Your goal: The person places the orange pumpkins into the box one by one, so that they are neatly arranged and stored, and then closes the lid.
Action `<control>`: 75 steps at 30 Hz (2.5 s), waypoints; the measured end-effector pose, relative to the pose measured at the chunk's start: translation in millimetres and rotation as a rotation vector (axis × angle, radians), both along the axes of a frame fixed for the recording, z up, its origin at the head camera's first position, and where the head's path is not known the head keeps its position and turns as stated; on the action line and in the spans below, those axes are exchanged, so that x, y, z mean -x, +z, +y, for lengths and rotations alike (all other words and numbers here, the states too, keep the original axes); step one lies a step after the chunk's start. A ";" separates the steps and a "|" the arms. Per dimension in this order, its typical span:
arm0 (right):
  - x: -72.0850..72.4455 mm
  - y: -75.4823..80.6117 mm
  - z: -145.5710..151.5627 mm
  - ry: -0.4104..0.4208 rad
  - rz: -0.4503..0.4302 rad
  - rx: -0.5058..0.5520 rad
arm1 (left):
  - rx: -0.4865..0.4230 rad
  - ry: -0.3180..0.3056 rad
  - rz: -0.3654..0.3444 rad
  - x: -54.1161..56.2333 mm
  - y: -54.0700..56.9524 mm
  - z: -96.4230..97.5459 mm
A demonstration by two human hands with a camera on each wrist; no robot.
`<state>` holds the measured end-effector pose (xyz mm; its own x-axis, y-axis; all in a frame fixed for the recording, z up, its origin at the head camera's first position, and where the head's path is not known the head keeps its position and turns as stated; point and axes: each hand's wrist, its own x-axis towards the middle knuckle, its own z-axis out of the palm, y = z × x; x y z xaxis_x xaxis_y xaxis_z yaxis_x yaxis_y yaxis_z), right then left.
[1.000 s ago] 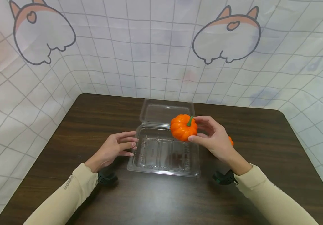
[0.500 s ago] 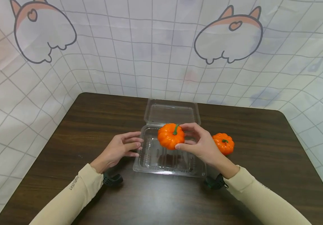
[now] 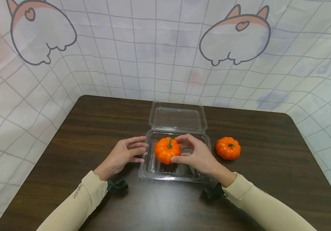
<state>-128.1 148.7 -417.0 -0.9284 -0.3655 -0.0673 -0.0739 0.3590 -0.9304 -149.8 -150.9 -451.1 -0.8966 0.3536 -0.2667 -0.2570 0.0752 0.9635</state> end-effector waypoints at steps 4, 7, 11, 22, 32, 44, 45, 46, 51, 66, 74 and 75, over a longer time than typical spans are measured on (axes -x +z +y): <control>-0.1 -4.3 -1.8 -0.012 0.001 -0.051 | -0.006 0.003 -0.006 0.4 -0.4 1.7; 0.1 -8.0 -3.5 -0.017 -0.014 -0.074 | -0.003 0.003 -0.014 0.2 -0.7 2.6; 0.5 -12.7 -6.4 -0.008 -0.029 -0.095 | -0.003 0.005 -0.023 -0.2 -1.4 3.0; 0.0 -19.5 -10.6 -0.026 -0.031 -0.169 | -0.014 0.028 -0.045 -1.6 -3.5 4.3; 2.5 -19.2 -13.2 0.003 -0.041 -0.169 | -0.045 0.026 -0.025 -1.1 -6.0 4.9; -0.6 -10.5 0.4 0.020 -0.067 -0.105 | -0.037 0.030 -0.025 -1.0 -6.5 5.7; -0.9 -8.5 2.4 0.018 -0.066 -0.103 | -0.035 0.035 -0.030 -1.2 -6.6 5.6; -1.0 -6.7 4.4 0.015 -0.062 -0.103 | -0.033 0.038 -0.033 -1.4 -6.6 5.4; -2.4 2.4 17.0 -0.012 -0.048 -0.094 | -0.022 0.040 -0.036 -2.3 -7.3 4.7; -3.8 23.9 61.0 -0.118 0.062 -0.072 | -0.031 0.046 -0.037 -3.5 -8.8 4.0; -5.0 40.1 83.2 -0.175 0.140 -0.096 | -0.039 0.038 -0.027 -3.2 -6.6 5.4; -5.4 41.7 86.2 -0.181 0.151 -0.102 | -0.041 0.036 -0.027 -3.1 -6.1 5.8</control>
<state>-122.7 234.9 -375.3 -0.9804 -0.1910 0.0491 -0.1354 0.4709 -0.8718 -146.7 -145.1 -457.2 -0.9018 0.3320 -0.2767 -0.2844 0.0263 0.9584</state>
